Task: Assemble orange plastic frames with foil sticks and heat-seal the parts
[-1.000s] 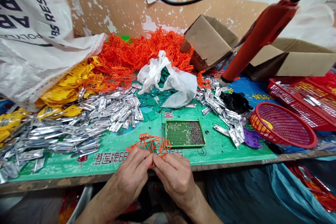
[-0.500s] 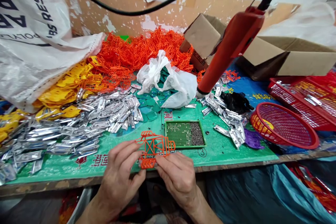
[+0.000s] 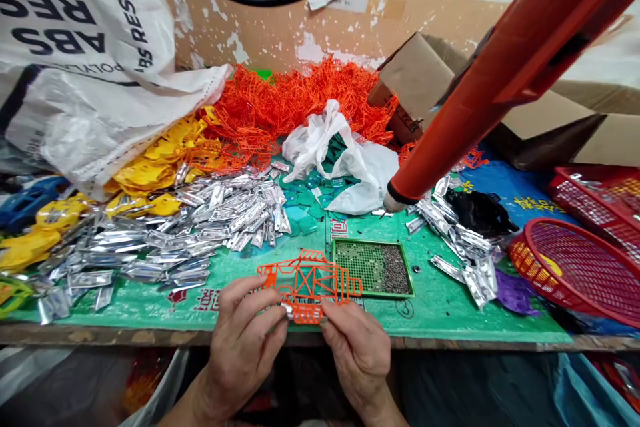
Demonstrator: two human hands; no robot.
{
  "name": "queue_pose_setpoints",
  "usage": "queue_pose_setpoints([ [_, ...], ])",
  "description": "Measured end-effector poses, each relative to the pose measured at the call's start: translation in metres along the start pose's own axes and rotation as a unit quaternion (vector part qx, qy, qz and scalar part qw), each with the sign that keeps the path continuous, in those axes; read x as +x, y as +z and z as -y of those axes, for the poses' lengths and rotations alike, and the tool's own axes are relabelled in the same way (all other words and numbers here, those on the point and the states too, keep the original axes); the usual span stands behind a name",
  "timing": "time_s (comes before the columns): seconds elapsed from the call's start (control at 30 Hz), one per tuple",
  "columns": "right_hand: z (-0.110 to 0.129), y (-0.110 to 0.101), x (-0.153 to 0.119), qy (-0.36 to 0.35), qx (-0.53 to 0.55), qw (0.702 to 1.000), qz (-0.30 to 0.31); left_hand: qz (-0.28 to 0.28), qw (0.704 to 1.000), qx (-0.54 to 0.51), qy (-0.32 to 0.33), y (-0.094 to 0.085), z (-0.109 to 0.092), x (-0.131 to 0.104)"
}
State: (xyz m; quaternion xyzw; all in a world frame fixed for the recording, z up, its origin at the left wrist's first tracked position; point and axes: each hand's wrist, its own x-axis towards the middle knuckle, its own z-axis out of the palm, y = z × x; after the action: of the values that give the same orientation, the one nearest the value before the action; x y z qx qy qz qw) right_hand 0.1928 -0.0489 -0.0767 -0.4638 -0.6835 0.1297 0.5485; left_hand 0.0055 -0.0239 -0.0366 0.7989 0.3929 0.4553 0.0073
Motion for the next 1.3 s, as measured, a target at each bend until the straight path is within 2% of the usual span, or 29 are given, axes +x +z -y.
queue_pose_setpoints([
  [0.3, 0.002, -0.002, 0.009, 0.048, 0.043, 0.998, 0.022, -0.005, 0.998, -0.056, -0.023, -0.001, -0.003, 0.009],
  [0.63, 0.006, -0.006, 0.013, 0.061, 0.039, 0.997, 0.034, 0.017, 0.997, -0.062, -0.033, -0.002, -0.008, 0.010],
  [0.9, 0.009, -0.004, 0.017, 0.044, 0.032, 0.996, 0.064, 0.119, 0.989, -0.057, -0.062, -0.010, -0.008, 0.021],
  [1.07, 0.015, -0.008, 0.026, 0.031, 0.063, 0.993, 0.090, 0.130, 0.987, -0.095, -0.024, -0.016, -0.003, 0.026],
  [1.23, 0.023, -0.013, 0.042, 0.028, 0.092, 0.987, 0.129, 0.176, 0.971, -0.160, 0.009, -0.020, 0.004, 0.026],
  [1.3, 0.025, -0.014, 0.048, 0.039, 0.101, 0.984, 0.139, 0.195, 0.965, -0.177, 0.003, -0.020, 0.008, 0.024],
])
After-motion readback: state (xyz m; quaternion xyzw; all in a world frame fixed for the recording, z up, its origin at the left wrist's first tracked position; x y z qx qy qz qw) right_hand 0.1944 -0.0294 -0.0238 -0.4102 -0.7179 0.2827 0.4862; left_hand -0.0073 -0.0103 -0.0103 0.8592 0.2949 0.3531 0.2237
